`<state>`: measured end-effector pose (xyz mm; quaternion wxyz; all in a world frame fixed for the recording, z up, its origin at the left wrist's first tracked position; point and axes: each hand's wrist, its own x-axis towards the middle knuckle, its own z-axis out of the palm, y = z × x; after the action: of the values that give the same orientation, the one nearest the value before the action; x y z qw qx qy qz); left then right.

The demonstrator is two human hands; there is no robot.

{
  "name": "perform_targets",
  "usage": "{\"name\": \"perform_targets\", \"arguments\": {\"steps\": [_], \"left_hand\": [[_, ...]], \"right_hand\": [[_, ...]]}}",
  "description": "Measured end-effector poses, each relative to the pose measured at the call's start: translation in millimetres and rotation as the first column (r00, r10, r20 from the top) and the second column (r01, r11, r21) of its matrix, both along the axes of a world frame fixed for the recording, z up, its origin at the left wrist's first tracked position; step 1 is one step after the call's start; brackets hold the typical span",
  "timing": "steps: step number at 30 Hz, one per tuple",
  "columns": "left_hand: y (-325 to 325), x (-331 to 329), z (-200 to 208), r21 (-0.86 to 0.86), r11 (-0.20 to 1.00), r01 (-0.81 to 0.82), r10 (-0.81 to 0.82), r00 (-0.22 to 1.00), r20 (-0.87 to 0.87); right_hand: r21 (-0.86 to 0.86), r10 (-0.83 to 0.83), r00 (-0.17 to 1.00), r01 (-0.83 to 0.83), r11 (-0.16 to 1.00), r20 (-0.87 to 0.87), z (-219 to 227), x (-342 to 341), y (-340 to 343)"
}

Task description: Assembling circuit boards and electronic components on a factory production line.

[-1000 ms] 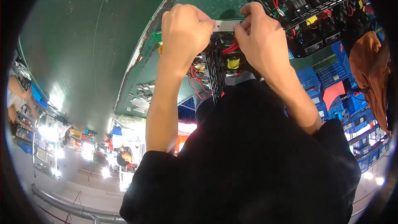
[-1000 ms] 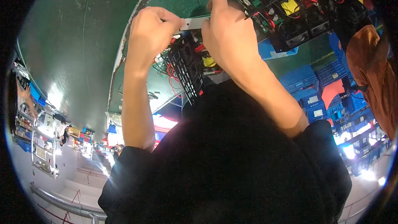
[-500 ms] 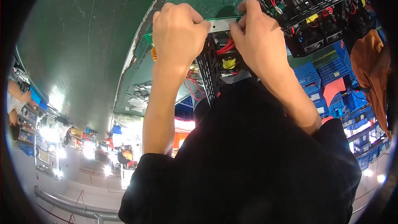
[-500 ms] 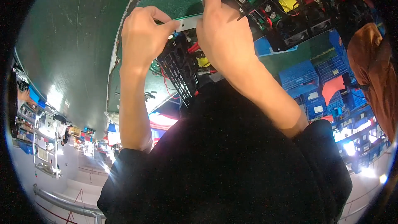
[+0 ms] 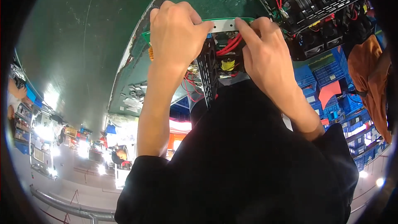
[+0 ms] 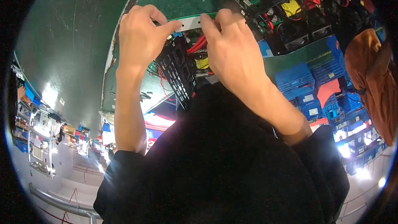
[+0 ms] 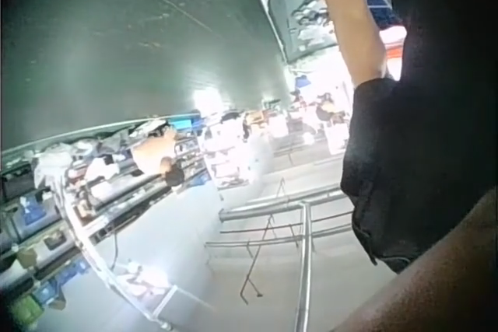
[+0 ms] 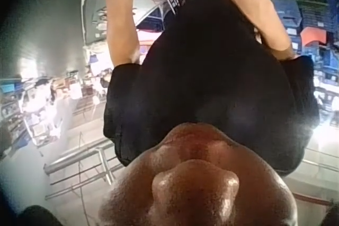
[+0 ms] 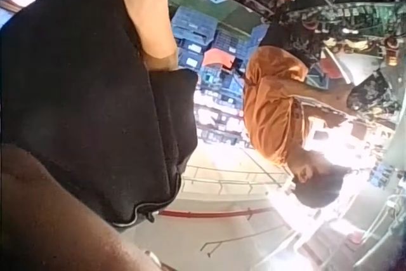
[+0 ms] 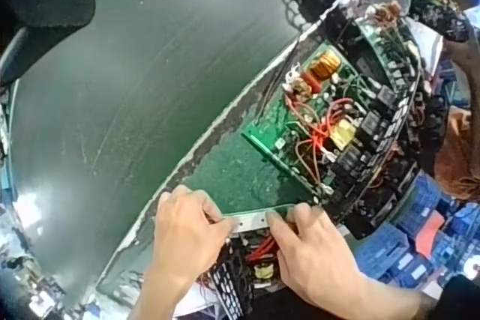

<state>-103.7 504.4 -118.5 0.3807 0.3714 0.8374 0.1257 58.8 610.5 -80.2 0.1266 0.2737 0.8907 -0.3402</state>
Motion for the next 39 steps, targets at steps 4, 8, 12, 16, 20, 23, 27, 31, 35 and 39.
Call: {"name": "perform_targets", "arguments": {"steps": [4,8,12,16,20,23,27,31,35,39], "left_hand": [[0,0,2,0.023,1.0,0.016,-0.015,0.999,-0.046],[0,0,0,0.033,0.999,0.015,-0.014,0.999,-0.029],[-2,1,-1,0.053,0.998,0.018,-0.016,0.999,-0.031],[-2,2,-2,0.071,0.997,-0.017,0.016,1.0,0.005],[-3,-2,-2,0.072,0.997,-0.009,0.007,1.0,0.03],[-13,-1,8,0.109,0.982,-0.157,0.162,0.986,-0.031],[-60,-7,35,0.312,0.791,-0.526,0.533,0.843,0.07],[-170,22,67,0.228,0.648,-0.727,0.751,0.659,-0.034],[-308,81,62,0.16,0.61,-0.776,0.782,0.557,-0.279],[-422,125,44,0.24,0.632,-0.736,0.76,0.53,-0.376]], "right_hand": [[0.026,0.056,0.996,-0.058,0.998,0.062,0,-3,-2],[0.026,0.056,0.997,-0.057,0.998,0.056,2,-5,-1],[0.039,0.034,0.996,-0.037,0.999,0.08,0,-6,-4],[0.058,0.075,0.991,-0.082,0.995,0.112,-2,-6,-5],[0.071,0.066,0.995,-0.071,0.995,0.081,-2,-8,-4],[0.055,0.11,0.992,-0.113,0.992,0.062,-3,-12,-8],[0.091,0.061,0.979,-0.043,0.995,-0.195,6,-16,-9],[0.121,0.021,0.975,0.006,0.993,-0.221,36,-8,-7],[0.298,0.063,0.962,0.02,0.954,-0.266,35,20,-21],[0.271,0.13,0.958,-0.058,0.961,-0.254,46,29,-56]]}}
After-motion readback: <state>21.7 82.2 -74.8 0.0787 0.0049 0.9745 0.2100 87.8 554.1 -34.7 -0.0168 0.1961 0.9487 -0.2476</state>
